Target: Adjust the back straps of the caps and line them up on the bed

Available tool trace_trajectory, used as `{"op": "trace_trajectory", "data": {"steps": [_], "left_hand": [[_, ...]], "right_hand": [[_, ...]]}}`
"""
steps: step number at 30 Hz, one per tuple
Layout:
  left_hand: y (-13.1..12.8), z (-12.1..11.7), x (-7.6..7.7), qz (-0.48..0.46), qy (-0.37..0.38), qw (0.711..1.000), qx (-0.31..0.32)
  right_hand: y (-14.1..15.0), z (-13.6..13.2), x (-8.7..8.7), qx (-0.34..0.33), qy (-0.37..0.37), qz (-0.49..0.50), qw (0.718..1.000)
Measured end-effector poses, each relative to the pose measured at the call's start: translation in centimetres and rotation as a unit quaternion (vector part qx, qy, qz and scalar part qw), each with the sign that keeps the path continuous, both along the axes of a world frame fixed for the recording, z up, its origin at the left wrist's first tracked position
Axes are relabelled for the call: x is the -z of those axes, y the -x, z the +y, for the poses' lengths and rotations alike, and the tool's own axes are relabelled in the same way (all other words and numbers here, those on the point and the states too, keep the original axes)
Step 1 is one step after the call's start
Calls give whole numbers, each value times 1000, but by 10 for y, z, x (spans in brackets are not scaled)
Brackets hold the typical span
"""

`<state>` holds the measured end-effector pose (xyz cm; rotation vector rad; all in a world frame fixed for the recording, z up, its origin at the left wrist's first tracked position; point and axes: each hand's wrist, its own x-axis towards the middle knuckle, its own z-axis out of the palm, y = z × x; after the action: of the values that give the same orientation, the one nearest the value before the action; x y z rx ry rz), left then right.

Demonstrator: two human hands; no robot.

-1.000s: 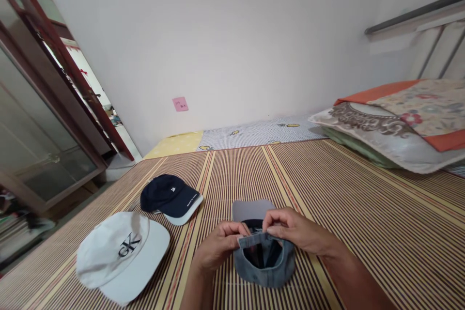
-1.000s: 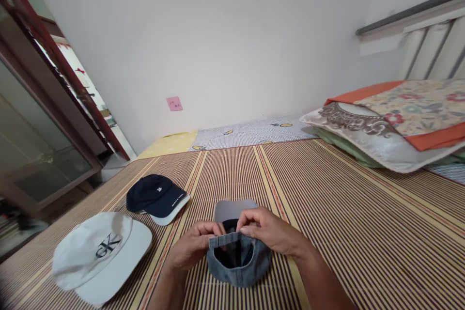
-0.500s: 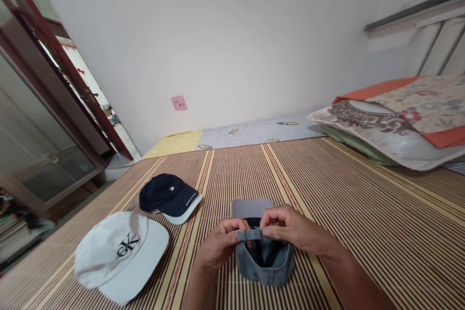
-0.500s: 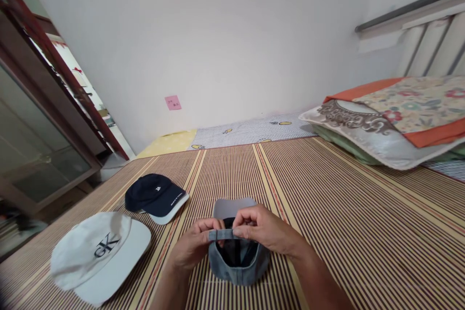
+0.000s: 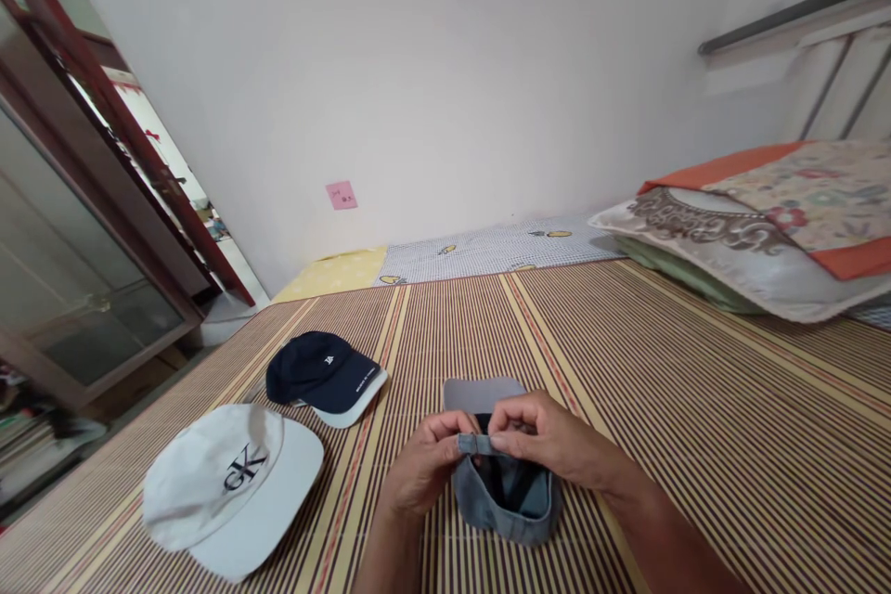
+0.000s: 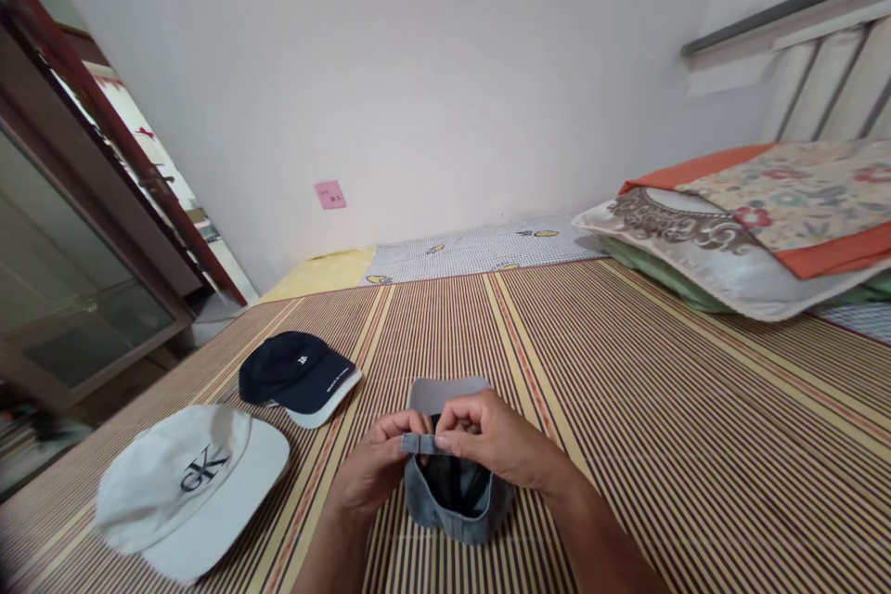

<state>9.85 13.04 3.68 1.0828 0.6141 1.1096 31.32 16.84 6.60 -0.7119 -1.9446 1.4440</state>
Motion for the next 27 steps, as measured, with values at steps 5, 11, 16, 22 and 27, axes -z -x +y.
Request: {"op": "trace_trajectory", "data": {"steps": [5, 11, 16, 22, 27], "left_hand": [[-1, -1, -1, -36, 1, 999, 0], [0, -1, 0, -15, 22, 1000, 2], [1, 1, 5, 28, 34, 999, 3], [1, 2, 9, 26, 28, 999, 6], [-1, 0, 4, 62, 34, 997, 12]], "right_hand": [[1, -1, -1, 1, -1, 23, 1000], [5, -5, 1, -33, 66, 43, 996], [7, -8, -4, -11, 75, 12, 997], [5, -7, -7, -48, 82, 24, 995], [8, -6, -1, -48, 92, 44, 994]]}}
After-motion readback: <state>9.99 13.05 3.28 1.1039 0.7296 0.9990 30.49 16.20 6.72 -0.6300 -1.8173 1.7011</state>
